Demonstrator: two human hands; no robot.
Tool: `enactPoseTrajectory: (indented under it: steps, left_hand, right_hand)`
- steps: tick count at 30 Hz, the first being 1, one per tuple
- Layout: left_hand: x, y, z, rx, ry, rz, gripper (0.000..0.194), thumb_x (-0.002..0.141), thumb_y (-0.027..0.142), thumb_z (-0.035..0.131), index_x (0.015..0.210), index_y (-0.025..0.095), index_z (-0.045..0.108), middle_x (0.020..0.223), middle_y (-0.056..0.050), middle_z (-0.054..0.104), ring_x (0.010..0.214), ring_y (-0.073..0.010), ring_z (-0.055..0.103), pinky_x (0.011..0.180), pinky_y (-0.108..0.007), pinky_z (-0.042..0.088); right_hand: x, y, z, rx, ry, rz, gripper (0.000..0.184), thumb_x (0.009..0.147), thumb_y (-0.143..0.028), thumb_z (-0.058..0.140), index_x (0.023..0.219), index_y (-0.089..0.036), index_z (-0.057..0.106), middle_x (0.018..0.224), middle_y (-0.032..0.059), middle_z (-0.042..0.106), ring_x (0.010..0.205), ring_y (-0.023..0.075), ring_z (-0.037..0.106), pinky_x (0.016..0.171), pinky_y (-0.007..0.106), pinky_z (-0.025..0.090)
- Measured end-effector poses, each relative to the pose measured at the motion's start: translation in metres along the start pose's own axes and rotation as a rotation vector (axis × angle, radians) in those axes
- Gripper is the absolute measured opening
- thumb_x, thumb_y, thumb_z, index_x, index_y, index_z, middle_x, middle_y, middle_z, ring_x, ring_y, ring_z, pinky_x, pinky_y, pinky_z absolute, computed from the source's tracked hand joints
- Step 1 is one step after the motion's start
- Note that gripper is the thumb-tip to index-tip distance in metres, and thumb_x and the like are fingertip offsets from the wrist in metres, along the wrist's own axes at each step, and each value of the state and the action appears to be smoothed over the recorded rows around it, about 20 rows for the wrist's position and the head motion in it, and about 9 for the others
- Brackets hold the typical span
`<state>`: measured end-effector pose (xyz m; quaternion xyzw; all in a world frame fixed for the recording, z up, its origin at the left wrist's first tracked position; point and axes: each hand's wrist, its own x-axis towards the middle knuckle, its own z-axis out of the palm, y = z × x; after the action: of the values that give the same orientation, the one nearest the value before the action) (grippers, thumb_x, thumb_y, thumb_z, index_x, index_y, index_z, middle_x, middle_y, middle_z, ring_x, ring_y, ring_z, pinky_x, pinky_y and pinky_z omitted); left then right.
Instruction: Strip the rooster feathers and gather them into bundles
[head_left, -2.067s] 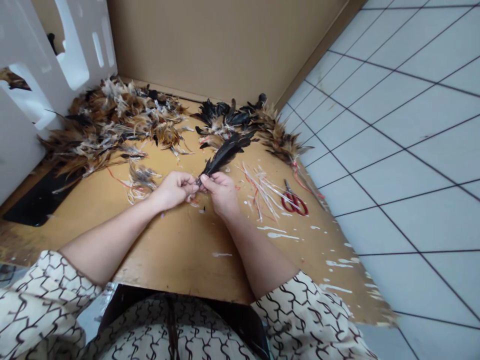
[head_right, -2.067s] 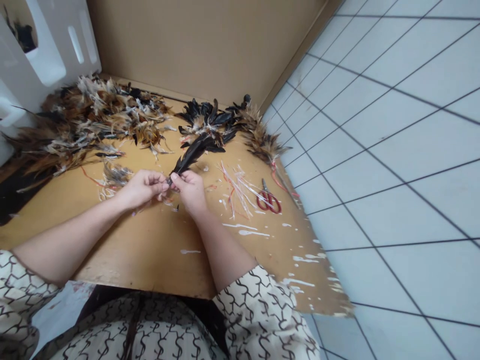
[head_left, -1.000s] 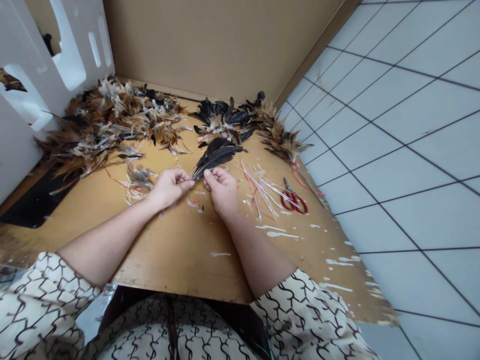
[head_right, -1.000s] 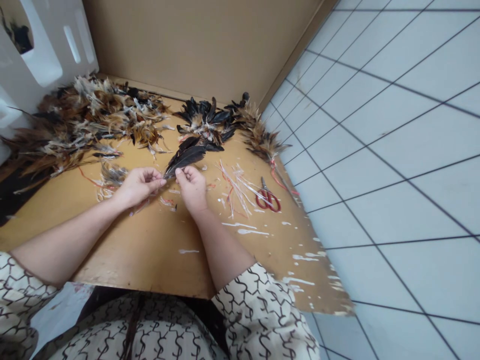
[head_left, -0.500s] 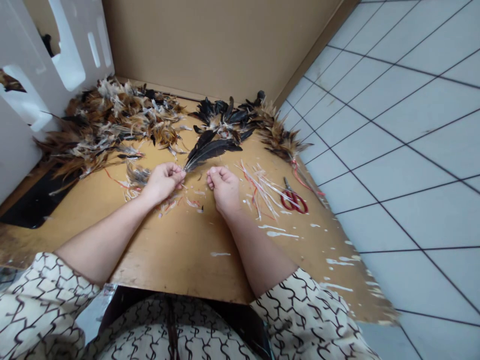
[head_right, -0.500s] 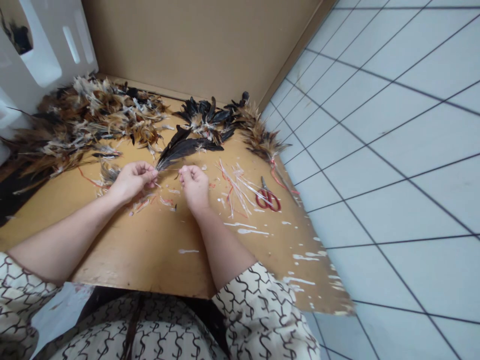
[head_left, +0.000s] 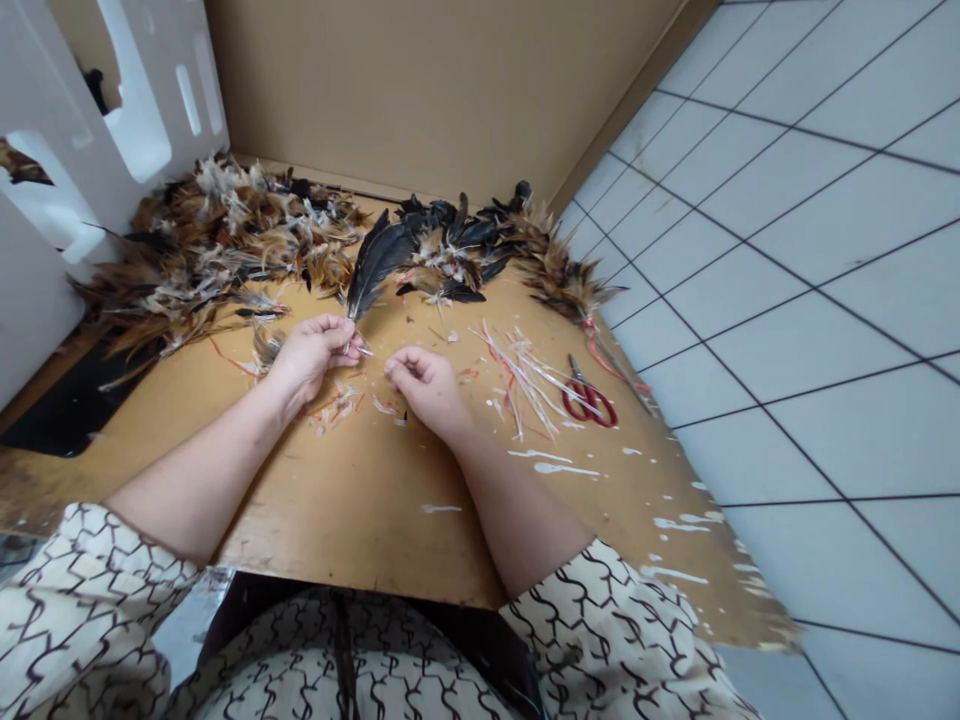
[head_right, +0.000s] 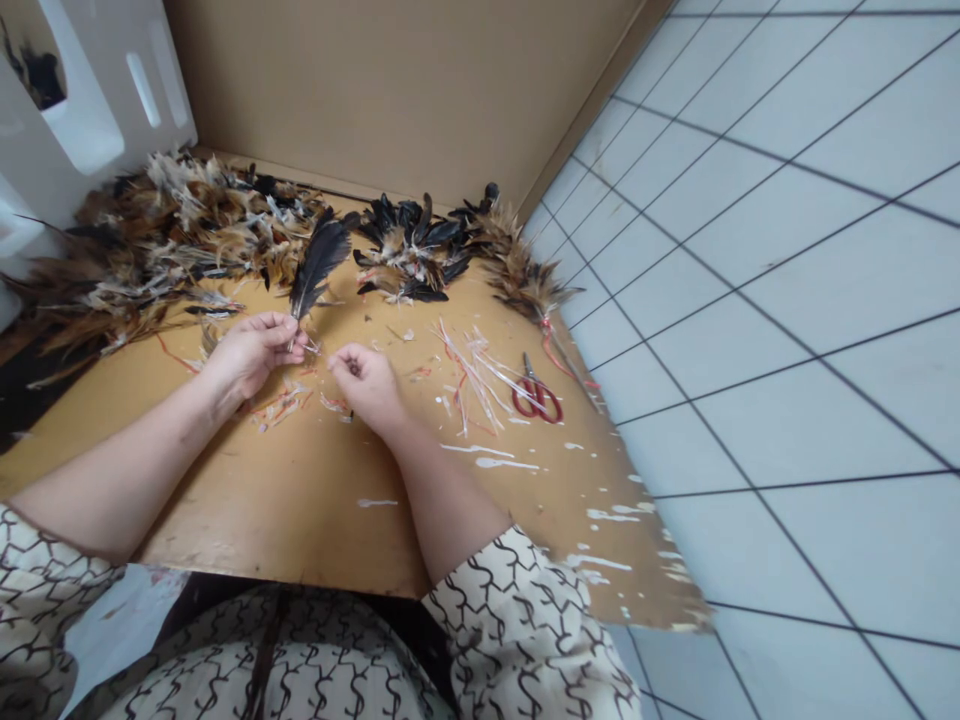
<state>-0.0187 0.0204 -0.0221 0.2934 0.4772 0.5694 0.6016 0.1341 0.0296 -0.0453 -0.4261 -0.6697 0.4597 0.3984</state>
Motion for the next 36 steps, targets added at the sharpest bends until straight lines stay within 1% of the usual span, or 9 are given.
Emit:
enactPoseTrajectory:
  steps: [4,9,14,17,21,23,27,30,36]
  left_hand:
    - [0.0,0.003,0.0,-0.038,-0.004,0.007,0.017,0.068,0.011,0.065,0.059,0.014,0.05,0.055,0.002,0.06,0.044,-0.0057,0.054,0.048,-0.017,0.046]
    - [0.0,0.004,-0.001,-0.082,-0.056,0.043,0.017,0.071,0.007,0.059,0.059,0.013,0.051,0.055,0.0,0.062,0.043,-0.0057,0.054,0.047,-0.016,0.046]
    - [0.002,0.005,-0.005,-0.112,-0.104,0.096,0.016,0.073,0.007,0.059,0.06,0.014,0.052,0.053,0.001,0.06,0.043,-0.006,0.053,0.048,-0.016,0.046]
    - [0.002,0.005,-0.006,-0.107,-0.12,0.107,0.016,0.073,0.009,0.062,0.06,0.014,0.052,0.053,0.002,0.06,0.044,-0.0059,0.053,0.049,-0.016,0.046]
    - [0.0,0.005,-0.004,-0.114,-0.148,0.098,0.017,0.073,0.009,0.062,0.06,0.014,0.052,0.054,0.001,0.06,0.043,-0.0058,0.053,0.048,-0.016,0.045]
    - [-0.001,0.006,-0.003,-0.122,-0.158,0.095,0.017,0.073,0.009,0.062,0.06,0.013,0.052,0.053,0.001,0.06,0.043,-0.006,0.053,0.048,-0.017,0.045]
    - [-0.002,0.006,-0.002,-0.135,-0.164,0.1,0.018,0.075,0.008,0.059,0.059,0.013,0.054,0.053,0.001,0.06,0.044,-0.0063,0.054,0.049,-0.017,0.046]
    - [-0.003,0.005,0.0,-0.135,-0.158,0.086,0.019,0.076,0.005,0.056,0.058,0.012,0.055,0.053,0.0,0.06,0.044,-0.0063,0.054,0.049,-0.017,0.046]
    - [-0.004,0.002,0.001,-0.139,-0.177,0.07,0.02,0.077,0.005,0.054,0.057,0.012,0.054,0.053,0.0,0.06,0.043,-0.0063,0.053,0.049,-0.018,0.046]
  right_hand:
    - [-0.005,-0.004,0.006,-0.11,-0.07,-0.025,0.013,0.07,-0.024,0.051,0.059,-0.02,0.048,0.048,-0.0067,0.04,0.045,0.007,0.033,0.047,0.022,0.028]
    - [-0.005,-0.005,0.006,-0.111,-0.073,-0.007,0.013,0.07,-0.022,0.048,0.057,-0.02,0.045,0.048,-0.0073,0.037,0.045,0.0061,0.031,0.048,0.022,0.029]
    - [-0.002,-0.001,0.005,-0.095,-0.01,0.06,0.014,0.07,-0.024,0.048,0.056,-0.019,0.046,0.047,-0.0077,0.036,0.045,0.0064,0.032,0.049,0.022,0.03]
    - [0.002,0.003,0.003,-0.062,0.051,0.081,0.016,0.071,-0.027,0.049,0.057,-0.019,0.048,0.048,-0.0067,0.041,0.047,0.0071,0.036,0.051,0.023,0.032]
    - [0.004,0.005,0.0,0.108,0.138,0.076,0.016,0.07,-0.034,0.057,0.066,-0.019,0.053,0.056,-0.0055,0.05,0.052,0.0077,0.043,0.055,0.023,0.036]
    - [0.003,0.003,0.0,0.196,0.143,0.081,0.02,0.066,-0.036,0.063,0.074,-0.019,0.056,0.062,-0.0043,0.056,0.054,0.0071,0.043,0.054,0.022,0.036]
    - [-0.002,-0.005,0.003,0.324,-0.004,0.142,0.035,0.062,-0.041,0.07,0.087,-0.019,0.06,0.076,-0.0005,0.065,0.051,0.0054,0.042,0.048,0.021,0.033]
    - [-0.006,-0.008,0.008,0.388,-0.114,0.191,0.04,0.061,-0.042,0.073,0.09,-0.019,0.059,0.076,-0.0005,0.067,0.047,0.0045,0.042,0.045,0.021,0.032]
    - [-0.005,-0.005,0.011,0.415,-0.126,0.219,0.035,0.061,-0.042,0.073,0.081,-0.019,0.056,0.059,-0.0043,0.061,0.044,0.0049,0.043,0.043,0.02,0.031]
